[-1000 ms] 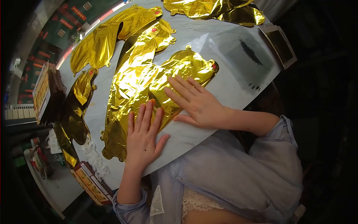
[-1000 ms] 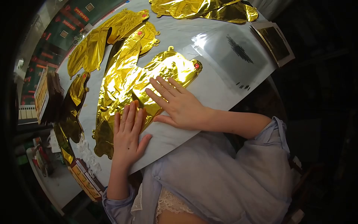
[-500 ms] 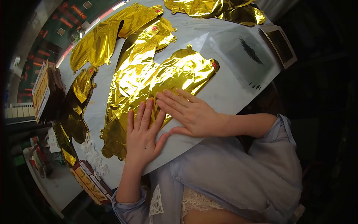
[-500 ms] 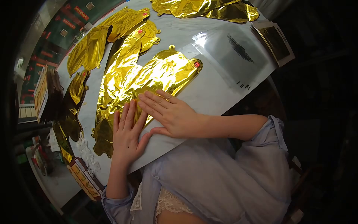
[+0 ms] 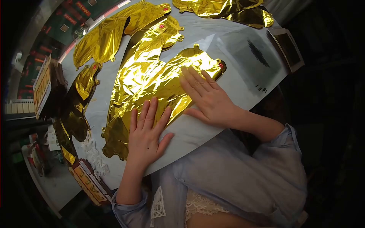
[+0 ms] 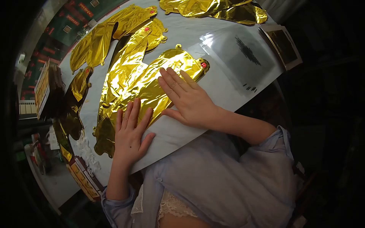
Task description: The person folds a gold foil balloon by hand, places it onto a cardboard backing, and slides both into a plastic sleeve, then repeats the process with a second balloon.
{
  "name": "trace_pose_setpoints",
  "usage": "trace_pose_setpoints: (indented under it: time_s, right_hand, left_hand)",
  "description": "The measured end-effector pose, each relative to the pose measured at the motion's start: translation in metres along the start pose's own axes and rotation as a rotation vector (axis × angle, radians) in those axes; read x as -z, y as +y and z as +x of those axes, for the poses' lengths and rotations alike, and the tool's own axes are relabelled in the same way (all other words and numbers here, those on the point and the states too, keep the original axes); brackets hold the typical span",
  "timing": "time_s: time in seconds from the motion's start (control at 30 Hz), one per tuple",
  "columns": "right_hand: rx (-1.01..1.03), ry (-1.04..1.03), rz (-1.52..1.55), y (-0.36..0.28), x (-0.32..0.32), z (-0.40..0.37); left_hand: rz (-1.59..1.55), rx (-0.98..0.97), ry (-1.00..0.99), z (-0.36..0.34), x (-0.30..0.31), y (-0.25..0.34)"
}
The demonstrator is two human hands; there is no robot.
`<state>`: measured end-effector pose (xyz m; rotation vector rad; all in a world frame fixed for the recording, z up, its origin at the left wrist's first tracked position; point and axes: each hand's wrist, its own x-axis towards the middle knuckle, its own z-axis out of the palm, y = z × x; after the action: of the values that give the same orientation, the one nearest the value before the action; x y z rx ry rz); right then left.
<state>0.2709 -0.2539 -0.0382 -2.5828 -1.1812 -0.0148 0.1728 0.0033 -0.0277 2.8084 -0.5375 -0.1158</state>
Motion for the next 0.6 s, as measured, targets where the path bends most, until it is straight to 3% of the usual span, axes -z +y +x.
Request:
trace_pose_setpoints:
  time_s: [0.17,0.27,0.6]
  right_hand:
    - [-0.035,-0.010,-0.121,0.015,-0.005,-0.004]
    - [-0.076,0.030,-0.017,0.016,-0.002,-0.002]
    - [-0.155,-0.021,-0.080,0.025,-0.002,0.002]
  left_hand:
    - [0.002,-0.003,0.004,0.000,0.000,0.000]
    - [0.000,-0.001,0.005,0.000,0.000,0.000]
    - [0.039,-0.008,-0.024,-0.003,-0.001,-0.008]
